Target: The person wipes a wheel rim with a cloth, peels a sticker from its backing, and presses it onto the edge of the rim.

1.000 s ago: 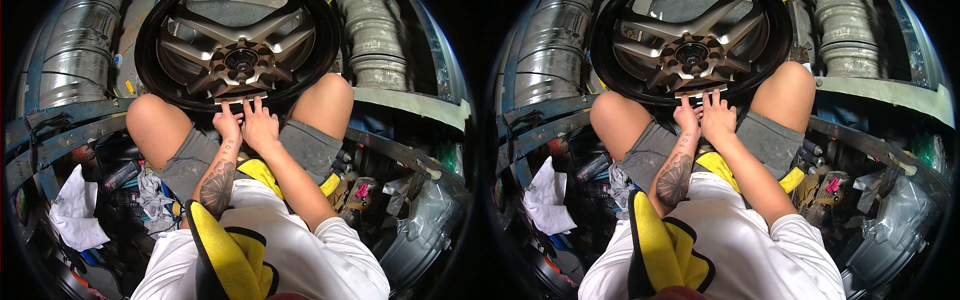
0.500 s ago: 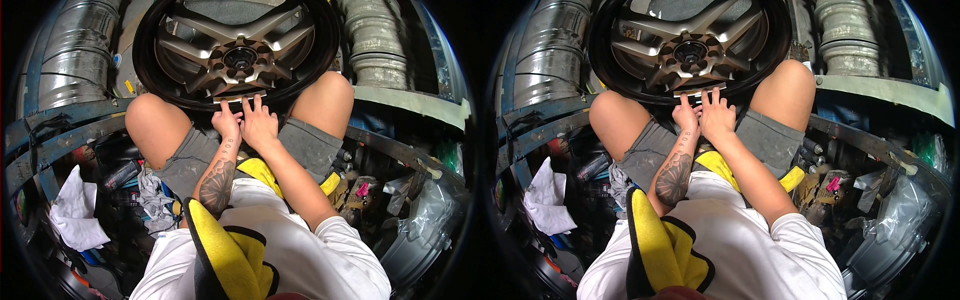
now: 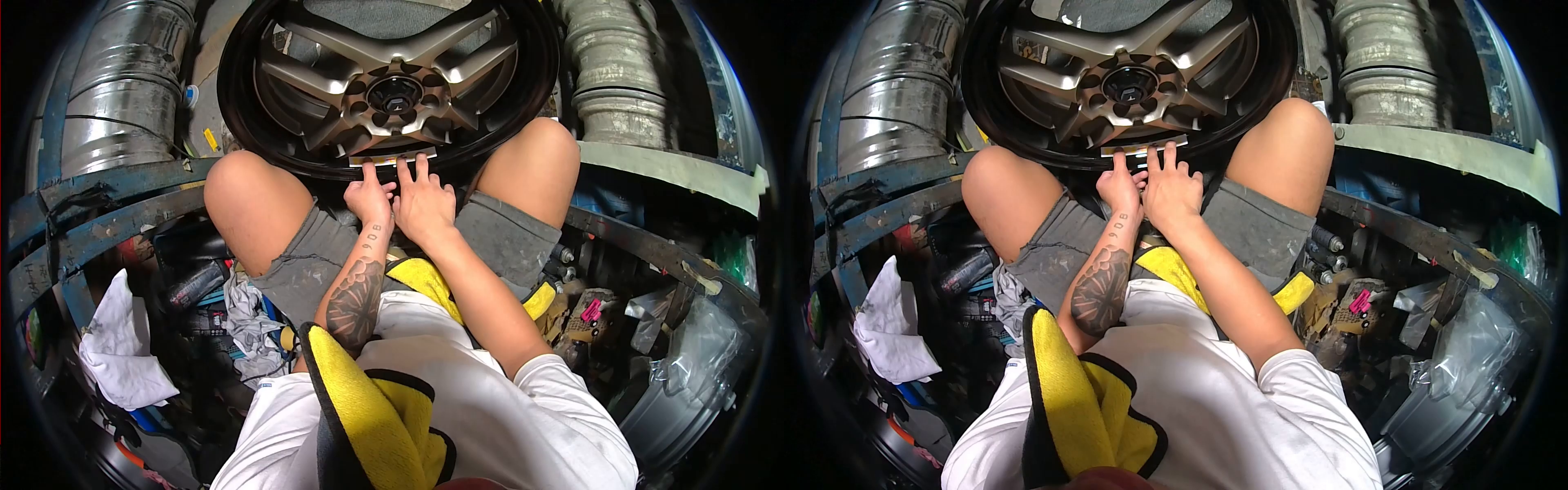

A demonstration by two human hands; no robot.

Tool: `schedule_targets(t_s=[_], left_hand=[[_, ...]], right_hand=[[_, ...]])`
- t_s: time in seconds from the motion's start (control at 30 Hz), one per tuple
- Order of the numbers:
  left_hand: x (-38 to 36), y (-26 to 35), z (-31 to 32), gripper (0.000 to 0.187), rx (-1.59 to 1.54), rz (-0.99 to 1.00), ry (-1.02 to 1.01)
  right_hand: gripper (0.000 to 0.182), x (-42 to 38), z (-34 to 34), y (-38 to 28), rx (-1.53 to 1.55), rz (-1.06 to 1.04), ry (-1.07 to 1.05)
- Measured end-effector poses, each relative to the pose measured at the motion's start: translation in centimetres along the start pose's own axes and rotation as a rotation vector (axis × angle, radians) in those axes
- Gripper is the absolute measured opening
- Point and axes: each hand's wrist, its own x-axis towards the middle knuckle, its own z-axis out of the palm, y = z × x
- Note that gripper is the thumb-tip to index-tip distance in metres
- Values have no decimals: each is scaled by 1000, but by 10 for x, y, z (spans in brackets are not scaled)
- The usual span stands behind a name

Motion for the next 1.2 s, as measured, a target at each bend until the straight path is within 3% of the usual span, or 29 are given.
schedule_targets(t_s=[1.2], left_hand=[[1,5,2,48,-4,59,-10]], right_hand=[[73,4,-3,4,54,-3,-1]])
